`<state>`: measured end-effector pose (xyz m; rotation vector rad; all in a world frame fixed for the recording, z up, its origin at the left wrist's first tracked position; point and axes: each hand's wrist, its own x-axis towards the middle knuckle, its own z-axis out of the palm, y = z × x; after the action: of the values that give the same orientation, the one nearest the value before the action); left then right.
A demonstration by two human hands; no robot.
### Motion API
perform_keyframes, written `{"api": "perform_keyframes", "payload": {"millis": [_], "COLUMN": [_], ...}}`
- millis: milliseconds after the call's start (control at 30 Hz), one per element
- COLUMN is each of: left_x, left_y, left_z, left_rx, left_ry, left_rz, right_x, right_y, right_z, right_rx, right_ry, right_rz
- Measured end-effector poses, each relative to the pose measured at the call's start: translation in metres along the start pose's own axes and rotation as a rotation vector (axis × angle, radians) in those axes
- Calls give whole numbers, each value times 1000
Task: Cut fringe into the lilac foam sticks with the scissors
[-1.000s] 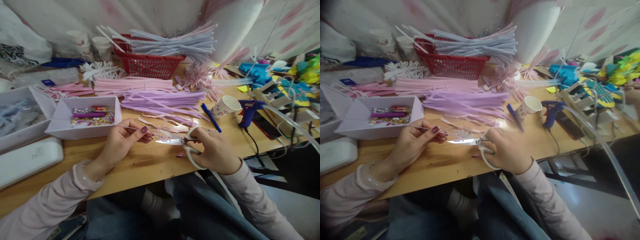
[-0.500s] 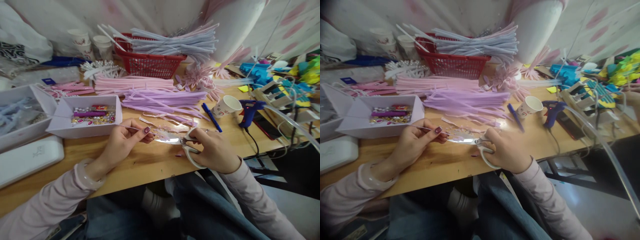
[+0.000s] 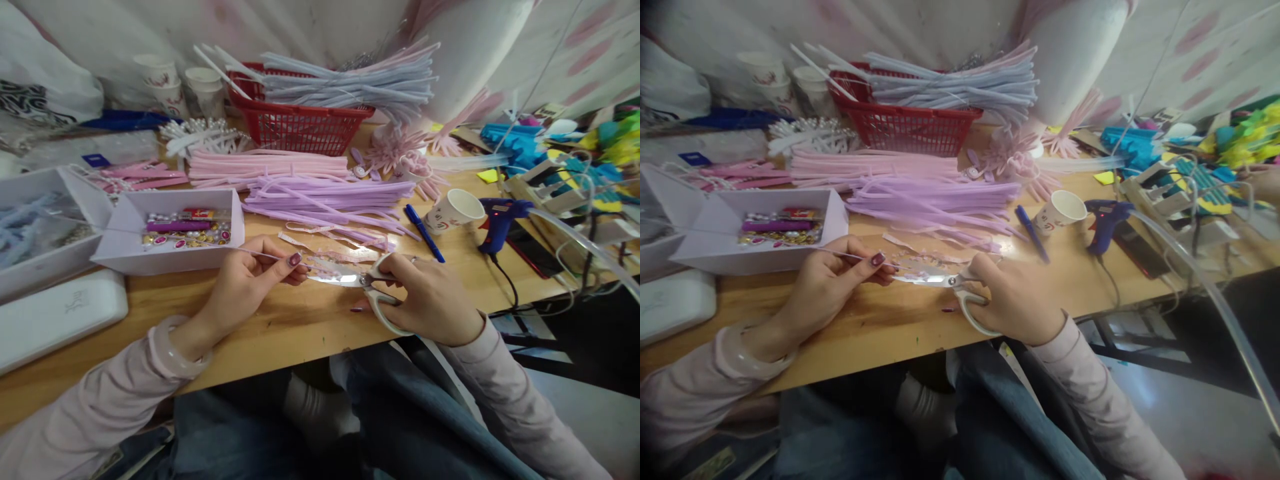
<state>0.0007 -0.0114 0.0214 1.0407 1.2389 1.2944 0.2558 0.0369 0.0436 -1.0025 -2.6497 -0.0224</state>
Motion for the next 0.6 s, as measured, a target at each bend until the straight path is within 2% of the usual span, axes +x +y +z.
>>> {"api": "perform_keyframes", "payload": {"millis": [600], "left_x": [-2], "left_y": [-2], "left_z": [-1], "left_rx": [-16], "left_ry": [-9], "left_rz": [-7], "right_x": [1], "right_y": [1], "right_z": [2], "right_rx": [2], "right_ry": [29], "right_rz": [-23]}}
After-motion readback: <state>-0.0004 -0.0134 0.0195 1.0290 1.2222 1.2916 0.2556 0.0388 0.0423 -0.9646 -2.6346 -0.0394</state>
